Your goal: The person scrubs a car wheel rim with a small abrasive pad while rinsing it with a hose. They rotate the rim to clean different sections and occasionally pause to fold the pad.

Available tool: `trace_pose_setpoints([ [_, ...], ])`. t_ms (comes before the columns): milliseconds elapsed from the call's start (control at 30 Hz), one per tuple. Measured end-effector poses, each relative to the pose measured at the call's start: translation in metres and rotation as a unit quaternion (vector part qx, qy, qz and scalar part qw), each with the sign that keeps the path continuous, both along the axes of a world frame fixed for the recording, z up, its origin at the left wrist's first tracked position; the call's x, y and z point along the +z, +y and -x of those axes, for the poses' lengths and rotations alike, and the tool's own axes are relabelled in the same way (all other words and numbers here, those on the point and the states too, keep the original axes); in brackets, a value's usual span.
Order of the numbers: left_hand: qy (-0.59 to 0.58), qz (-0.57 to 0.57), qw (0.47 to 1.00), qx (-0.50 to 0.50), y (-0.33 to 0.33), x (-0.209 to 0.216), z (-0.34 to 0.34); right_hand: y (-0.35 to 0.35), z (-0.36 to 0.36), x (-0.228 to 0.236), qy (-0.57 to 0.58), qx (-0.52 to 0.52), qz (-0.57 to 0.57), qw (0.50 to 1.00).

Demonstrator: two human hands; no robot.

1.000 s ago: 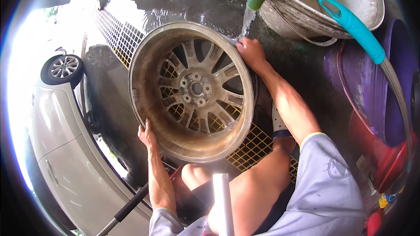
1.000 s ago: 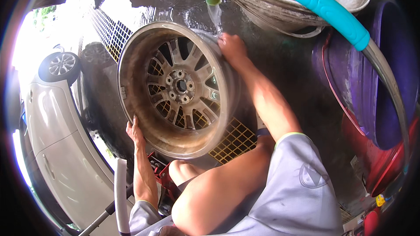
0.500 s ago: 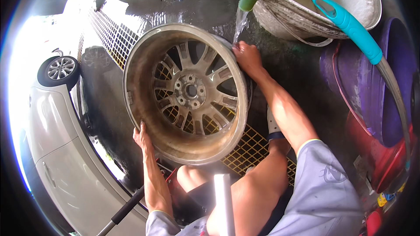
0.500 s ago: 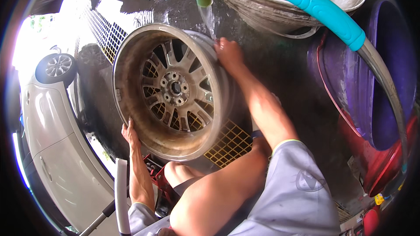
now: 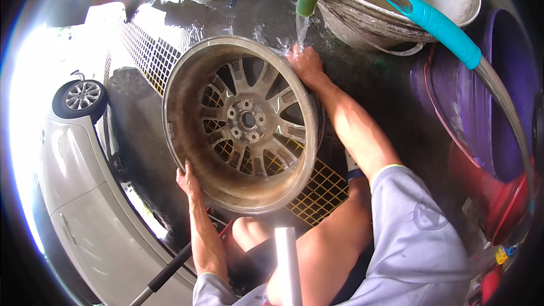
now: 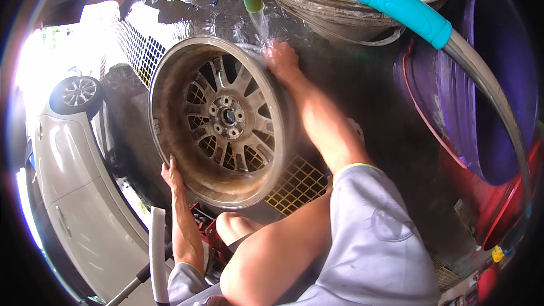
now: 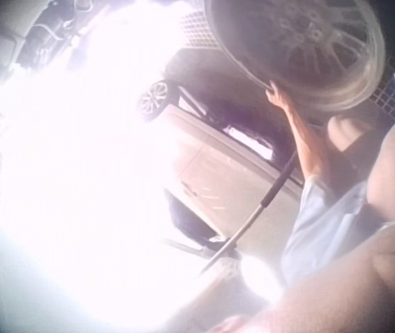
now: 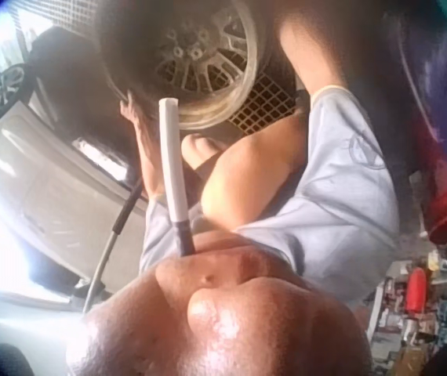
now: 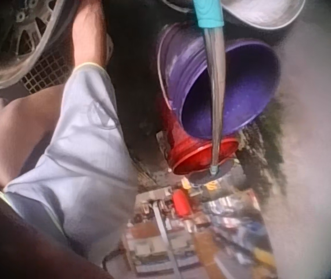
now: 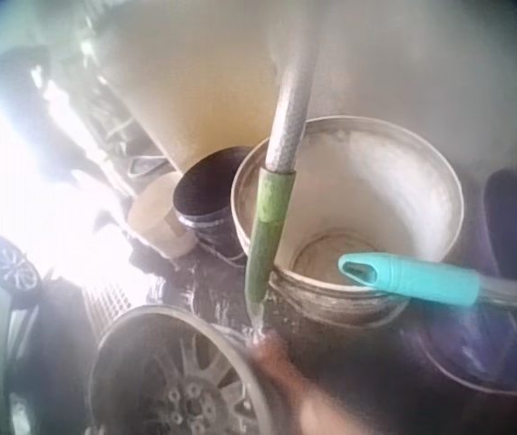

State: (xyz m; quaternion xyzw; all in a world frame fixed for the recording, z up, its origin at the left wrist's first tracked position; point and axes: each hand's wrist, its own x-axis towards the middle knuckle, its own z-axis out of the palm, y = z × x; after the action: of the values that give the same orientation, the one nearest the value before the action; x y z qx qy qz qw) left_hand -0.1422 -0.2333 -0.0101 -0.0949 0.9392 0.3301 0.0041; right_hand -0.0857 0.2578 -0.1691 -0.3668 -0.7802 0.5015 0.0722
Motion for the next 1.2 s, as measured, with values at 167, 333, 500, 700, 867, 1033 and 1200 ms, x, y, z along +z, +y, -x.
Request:
trace_pose_setpoints([
  [167,0.001,0.051,0.999,0.009,0.010,0.010,-0.003,-0.007,-0.043,-0.021,-0.081,0.054,-0.048,0.994],
  [333,-0.015,-0.001,1.000,0.010,0.013,0.000,-0.002,0.012,-0.004,-0.031,0.049,0.023,-0.028,0.998],
  [500,-0.004,-0.045,0.999,0.012,-0.009,0.008,-0.004,-0.018,-0.047,-0.018,-0.060,0.046,-0.030,0.997],
  [700,-0.017,-0.004,1.000,0.003,0.003,-0.004,0.003,0.006,0.001,-0.019,0.012,-0.018,-0.043,0.999],
  [867,0.015,0.041,0.999,-0.006,0.007,0.002,0.002,-0.038,-0.094,-0.028,-0.076,0.002,-0.050,0.996],
  [1033,0.016,0.049,0.999,-0.008,-0.007,-0.001,0.002,-0.051,-0.104,-0.010,-0.045,-0.091,-0.016,0.995],
  [1200,-0.001,-0.044,0.999,-0.012,0.006,-0.007,0.001,-0.032,-0.088,-0.020,-0.057,-0.067,-0.038,0.995],
])
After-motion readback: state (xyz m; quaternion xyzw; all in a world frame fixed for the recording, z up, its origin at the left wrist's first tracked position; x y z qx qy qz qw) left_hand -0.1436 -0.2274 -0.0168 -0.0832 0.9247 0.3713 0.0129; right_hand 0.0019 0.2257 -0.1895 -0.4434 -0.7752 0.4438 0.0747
